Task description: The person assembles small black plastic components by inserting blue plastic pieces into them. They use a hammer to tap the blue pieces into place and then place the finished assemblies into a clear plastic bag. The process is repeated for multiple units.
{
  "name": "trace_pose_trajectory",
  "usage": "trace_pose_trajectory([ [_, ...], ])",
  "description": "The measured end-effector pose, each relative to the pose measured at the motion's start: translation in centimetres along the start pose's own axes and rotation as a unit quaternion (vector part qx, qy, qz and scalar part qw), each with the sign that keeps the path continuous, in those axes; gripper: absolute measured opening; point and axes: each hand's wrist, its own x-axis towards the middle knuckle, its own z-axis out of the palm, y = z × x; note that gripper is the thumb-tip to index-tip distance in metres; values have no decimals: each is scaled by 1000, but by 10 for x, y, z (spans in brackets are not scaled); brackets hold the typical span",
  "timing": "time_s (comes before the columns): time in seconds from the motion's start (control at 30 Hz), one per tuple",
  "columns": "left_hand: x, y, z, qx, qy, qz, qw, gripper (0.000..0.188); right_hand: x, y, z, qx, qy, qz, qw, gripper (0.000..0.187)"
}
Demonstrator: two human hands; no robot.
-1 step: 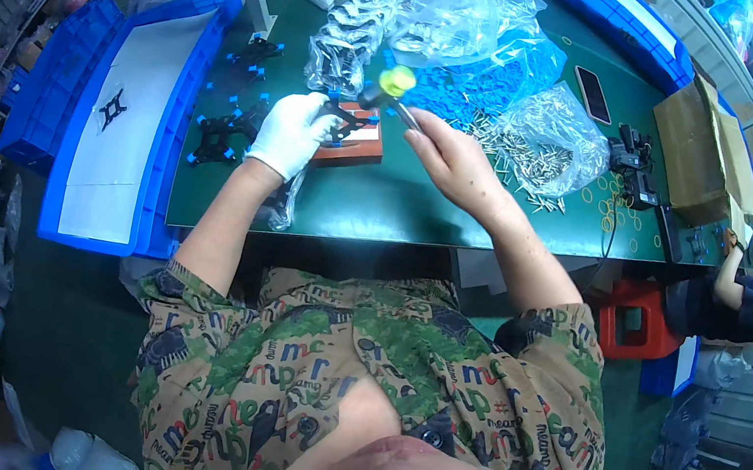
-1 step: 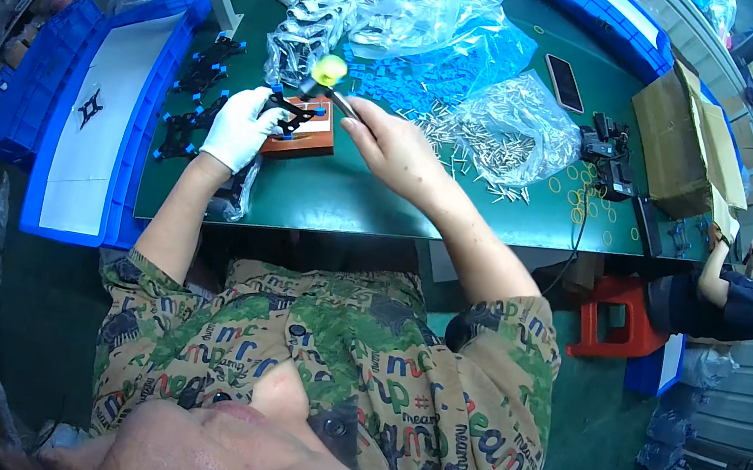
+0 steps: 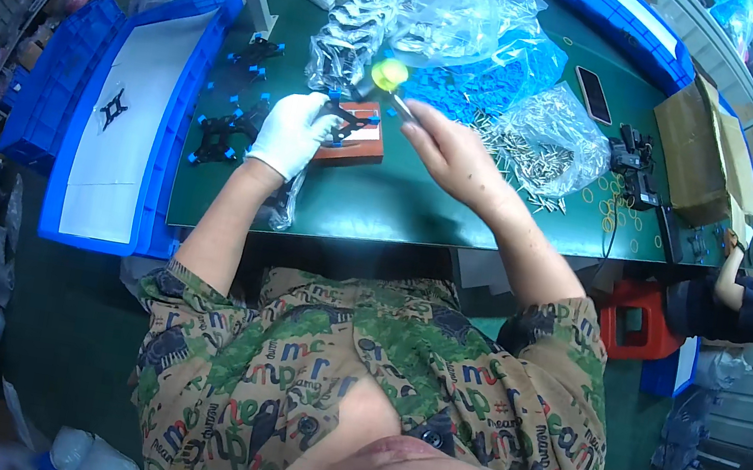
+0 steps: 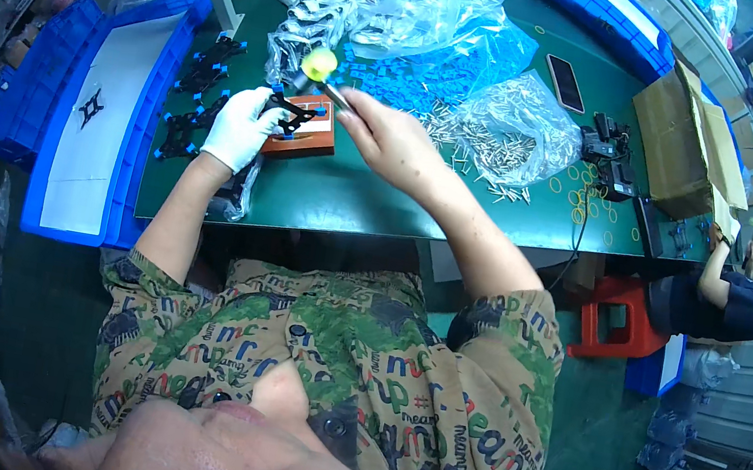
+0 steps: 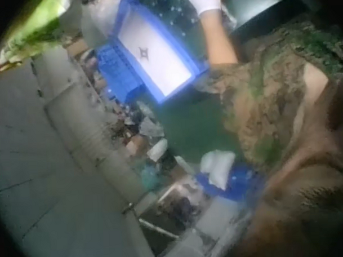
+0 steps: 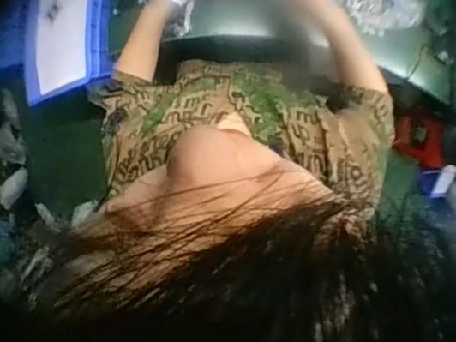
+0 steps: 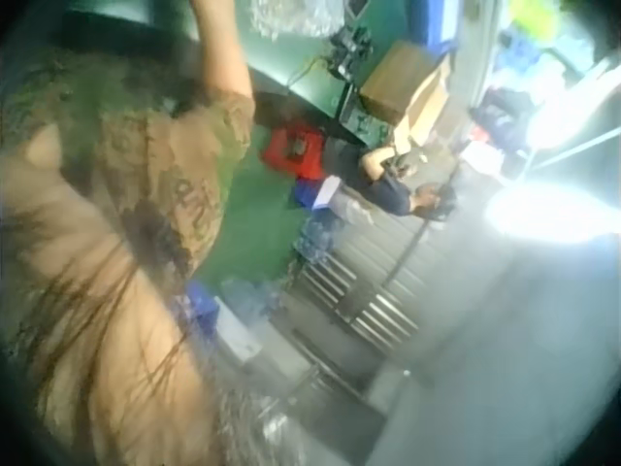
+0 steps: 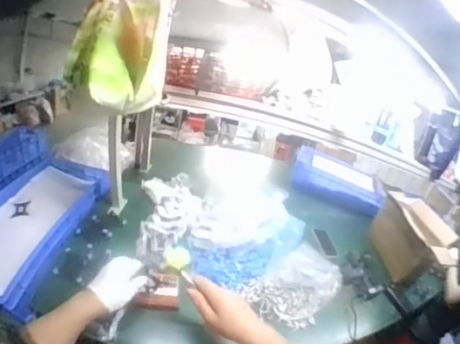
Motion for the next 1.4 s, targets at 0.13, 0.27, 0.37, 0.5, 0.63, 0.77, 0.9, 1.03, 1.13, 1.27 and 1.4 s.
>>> trace_pose_trajectory([
  [0.13,-4,9,-5,36,31,35,998,22,31,-35,-25,90,140,-56,985,36],
  [0.27,1,13,-4,12,8,-2,1000,23,26,1,2,-122,-73,-13,990,35],
  [0.37,-6,24,-12,47,11,4,999,25,11,3,-4,-56,-39,-5,998,38],
  [0.5,-8,-2,-8,-4,-15,-59,998,31,7,-5,-21,32,-48,56,997,34],
  [0.63,-28,15,-28,-44,94,-103,989,36,-23,9,-32,29,-201,215,955,31],
  [0.77,-95,47,-49,-374,104,-242,889,37,-64,30,-14,-61,-251,144,955,34],
  [0.9,-177,56,-48,-399,130,-227,879,40,-63,33,2,-82,-285,94,950,34],
  [1.03,-203,27,-59,-355,230,-258,868,41,-48,38,15,-275,-232,2,933,34],
  [1.13,-192,14,-68,-324,293,-265,859,40,-37,37,5,-296,-183,-54,936,34],
  [1.27,-173,-7,-79,-266,305,-254,878,40,-2,50,-25,-261,-102,-66,958,31],
  [1.4,-155,-37,-64,-240,324,-248,881,43,55,85,-66,-228,-34,-59,971,23],
])
